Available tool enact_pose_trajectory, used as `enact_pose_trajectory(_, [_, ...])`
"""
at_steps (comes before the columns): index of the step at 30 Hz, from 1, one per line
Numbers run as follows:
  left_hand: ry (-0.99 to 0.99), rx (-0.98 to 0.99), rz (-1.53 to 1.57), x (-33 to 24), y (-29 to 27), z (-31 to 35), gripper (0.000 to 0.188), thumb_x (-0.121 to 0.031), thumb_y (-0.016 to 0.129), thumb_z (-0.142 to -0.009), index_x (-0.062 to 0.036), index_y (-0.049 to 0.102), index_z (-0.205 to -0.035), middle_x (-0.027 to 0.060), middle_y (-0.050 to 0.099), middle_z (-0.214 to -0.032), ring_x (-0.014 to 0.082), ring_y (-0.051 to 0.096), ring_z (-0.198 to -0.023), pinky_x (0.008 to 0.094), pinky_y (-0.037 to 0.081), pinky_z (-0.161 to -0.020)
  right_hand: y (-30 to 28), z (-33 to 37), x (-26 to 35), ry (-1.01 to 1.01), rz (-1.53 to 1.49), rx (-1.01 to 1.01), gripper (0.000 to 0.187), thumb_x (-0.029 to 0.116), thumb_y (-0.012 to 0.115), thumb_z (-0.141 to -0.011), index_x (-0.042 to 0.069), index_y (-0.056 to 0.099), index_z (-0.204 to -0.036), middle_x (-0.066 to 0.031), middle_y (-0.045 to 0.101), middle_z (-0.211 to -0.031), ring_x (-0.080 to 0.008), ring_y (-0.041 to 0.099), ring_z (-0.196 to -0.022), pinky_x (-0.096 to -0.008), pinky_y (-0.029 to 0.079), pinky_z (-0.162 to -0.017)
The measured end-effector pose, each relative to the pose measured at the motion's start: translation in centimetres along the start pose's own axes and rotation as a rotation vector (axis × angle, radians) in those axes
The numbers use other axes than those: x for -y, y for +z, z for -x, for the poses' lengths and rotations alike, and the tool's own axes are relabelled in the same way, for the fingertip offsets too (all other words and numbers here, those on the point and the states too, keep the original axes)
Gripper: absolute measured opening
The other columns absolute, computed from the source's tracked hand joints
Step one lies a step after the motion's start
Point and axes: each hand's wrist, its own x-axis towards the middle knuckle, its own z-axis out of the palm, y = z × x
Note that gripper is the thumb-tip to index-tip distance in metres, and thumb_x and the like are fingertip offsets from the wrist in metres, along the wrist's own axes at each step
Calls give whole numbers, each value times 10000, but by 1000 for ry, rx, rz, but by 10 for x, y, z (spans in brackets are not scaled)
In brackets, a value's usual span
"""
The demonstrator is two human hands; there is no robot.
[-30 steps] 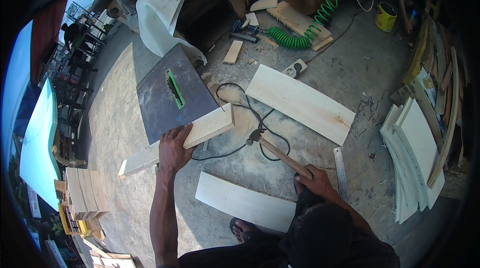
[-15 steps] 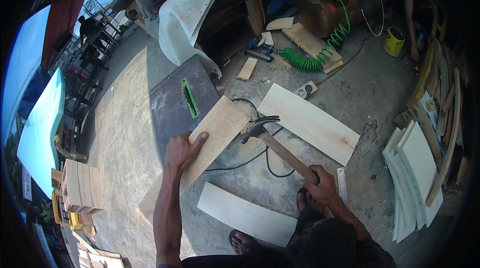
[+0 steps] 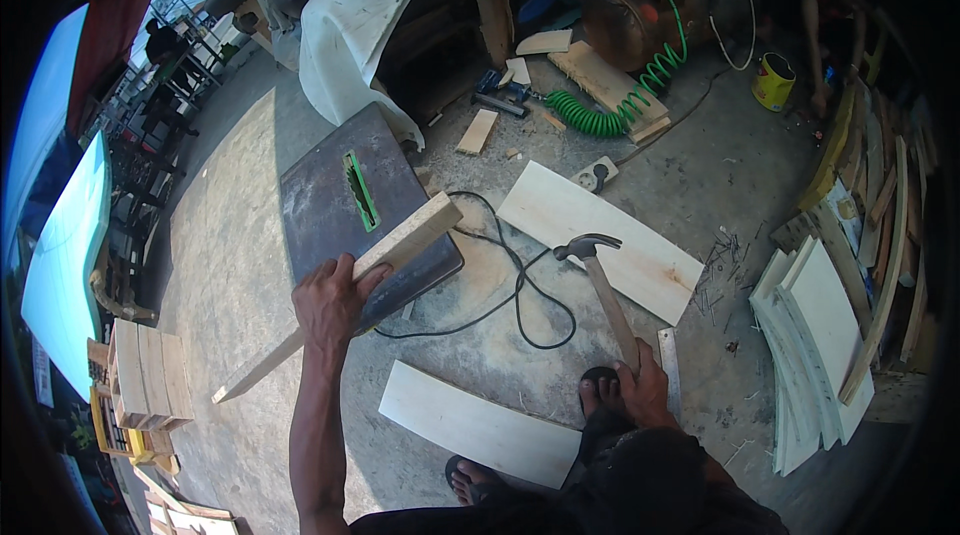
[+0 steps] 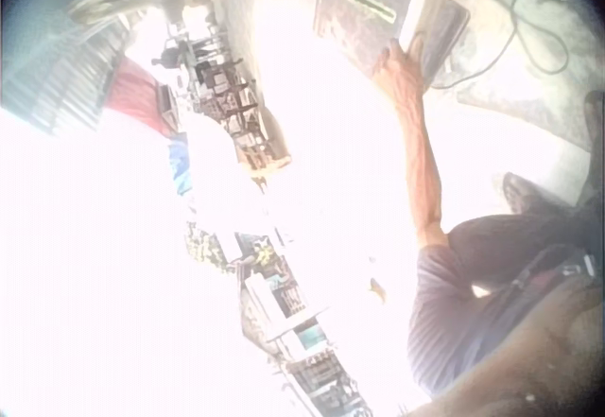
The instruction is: The person aligns and marks wooden planks, then uses a hammer to drive nails into the wood to join pieces together. The person also uses a table saw to cut a plank and continues assembling the wooden structure.
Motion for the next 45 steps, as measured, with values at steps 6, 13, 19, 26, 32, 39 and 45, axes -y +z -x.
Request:
enact_pose_trajectory(6, [127,116,3,-12,61,32,764,-448,765,-867,-142,510,-1520,157,588,-1318,327,568,-1144,463,438,-942,-38,43,-81,406,15,191,579,419,722,-920,0,601,-1300,-311,708,-1070,-454,722,-997,-484,562,-842])
enact_pose_trajectory(13, [236,69,81,-22,69,78,605,-288,657,-1001,-73,472,-1535,220,500,-1462,405,475,-1307,562,388,-1088,-84,79,-125,504,372,267,556,467,698,-938,44,627,-1292,-266,711,-1040,-441,708,-1007,-511,550,-881])
enact_pose_trajectory(19, [497,490,346,-88,84,165,541,-220,702,-954,-45,529,-1435,221,510,-1413,440,456,-1323,566,415,-1087,-111,92,-146,202,433,-91,306,206,695,-929,25,656,-1172,-223,669,-1016,-423,665,-960,-459,547,-878])
enact_pose_trajectory(26, [654,953,388,-95,95,235,688,-322,742,-932,-70,472,-1512,268,434,-1523,472,398,-1421,573,377,-1136,-103,161,-140,157,359,422,322,150,695,-902,84,645,-1213,-163,667,-1159,-389,675,-1053,-477,568,-877])
enact_pose_trajectory(32, [532,955,301,-72,106,232,669,-280,755,-921,-40,492,-1486,269,440,-1517,467,390,-1435,566,374,-1144,-97,262,-157,-36,624,567,462,260,680,-894,139,608,-1334,-122,622,-1299,-329,601,-1201,-454,478,-1027])
enact_pose_trajectory(39, [514,846,378,-73,113,212,569,-204,773,-892,-20,563,-1387,261,497,-1450,468,423,-1399,555,387,-1162,-123,306,-178,166,647,546,253,243,630,-935,113,663,-1150,-118,668,-1097,-333,656,-1058,-476,529,-832])
enact_pose_trajectory(45, [537,899,398,-75,122,219,588,-265,779,-896,-33,567,-1393,248,536,-1424,453,435,-1406,538,383,-1161,-116,163,-158,104,604,-7,139,146,695,-899,70,638,-1001,-151,658,-890,-368,678,-864,-488,563,-717])
